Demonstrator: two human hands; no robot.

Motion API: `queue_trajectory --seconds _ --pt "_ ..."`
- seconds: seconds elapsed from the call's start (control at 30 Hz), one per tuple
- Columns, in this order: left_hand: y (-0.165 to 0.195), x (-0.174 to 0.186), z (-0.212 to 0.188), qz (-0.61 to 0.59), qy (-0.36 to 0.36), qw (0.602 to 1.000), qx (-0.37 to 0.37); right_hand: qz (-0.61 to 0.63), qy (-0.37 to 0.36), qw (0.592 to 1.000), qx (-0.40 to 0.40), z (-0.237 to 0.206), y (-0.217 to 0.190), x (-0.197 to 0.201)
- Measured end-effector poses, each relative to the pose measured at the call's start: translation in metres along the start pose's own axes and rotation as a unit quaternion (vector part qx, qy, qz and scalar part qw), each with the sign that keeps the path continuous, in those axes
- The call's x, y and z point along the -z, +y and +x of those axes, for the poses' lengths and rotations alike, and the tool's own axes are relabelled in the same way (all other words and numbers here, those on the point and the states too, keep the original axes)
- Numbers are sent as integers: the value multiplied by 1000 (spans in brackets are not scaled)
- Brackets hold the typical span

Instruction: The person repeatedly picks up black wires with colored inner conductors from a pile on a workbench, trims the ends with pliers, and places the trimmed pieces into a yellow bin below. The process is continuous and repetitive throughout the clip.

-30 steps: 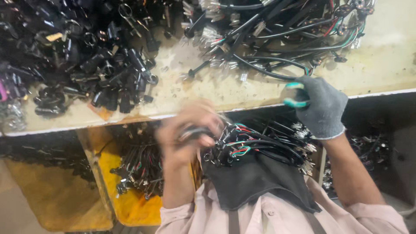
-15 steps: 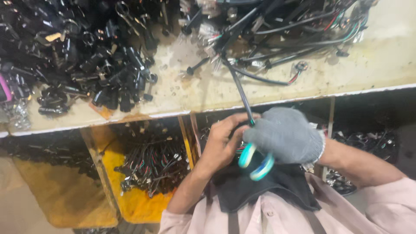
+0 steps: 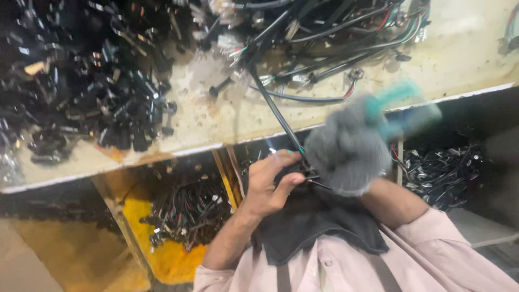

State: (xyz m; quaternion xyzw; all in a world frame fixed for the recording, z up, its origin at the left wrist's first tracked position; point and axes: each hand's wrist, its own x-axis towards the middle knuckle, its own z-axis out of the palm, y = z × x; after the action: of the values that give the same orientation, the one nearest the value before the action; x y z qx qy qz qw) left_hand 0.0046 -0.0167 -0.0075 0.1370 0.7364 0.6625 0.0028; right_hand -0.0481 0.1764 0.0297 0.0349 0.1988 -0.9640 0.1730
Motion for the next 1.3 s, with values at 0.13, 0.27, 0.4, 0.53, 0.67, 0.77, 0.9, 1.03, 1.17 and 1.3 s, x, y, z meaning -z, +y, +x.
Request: queue_trajectory --seconds 0.13,0.27,0.4,0.53,0.67,0.77,0.9,1.03,1.17,1.3 --pt "22 -1 3 -367 2 884 290 -171 76 982 -20 45 -6 -5" --pt "54 -20 25 65 -182 980 -41 -552 -14 831 68 102 8 -34" --pt "52 4 28 346 -259 898 83 -707 -50 699 92 97 -19 -34" --pt "45 47 -13 437 -228 869 32 -937 -133 295 131 62 -79 11" --pt "48 77 -14 320 -291 901 -6 -930 -190 315 6 56 -101 36" --pt "23 121 38 579 51 792 187 -939 -232 205 -148 68 -99 26" --pt "-32 172 87 765 205 609 44 -950 -213 217 -79 76 -99 11" --pt "-50 162 68 497 297 815 16 -936 -189 285 78 55 -86 24" --pt "-29 107 33 -217 238 946 37 -919 -197 337 64 39 -65 40" --pt "-13 42 10 -303 88 931 183 -929 -293 207 -95 60 -56 30"
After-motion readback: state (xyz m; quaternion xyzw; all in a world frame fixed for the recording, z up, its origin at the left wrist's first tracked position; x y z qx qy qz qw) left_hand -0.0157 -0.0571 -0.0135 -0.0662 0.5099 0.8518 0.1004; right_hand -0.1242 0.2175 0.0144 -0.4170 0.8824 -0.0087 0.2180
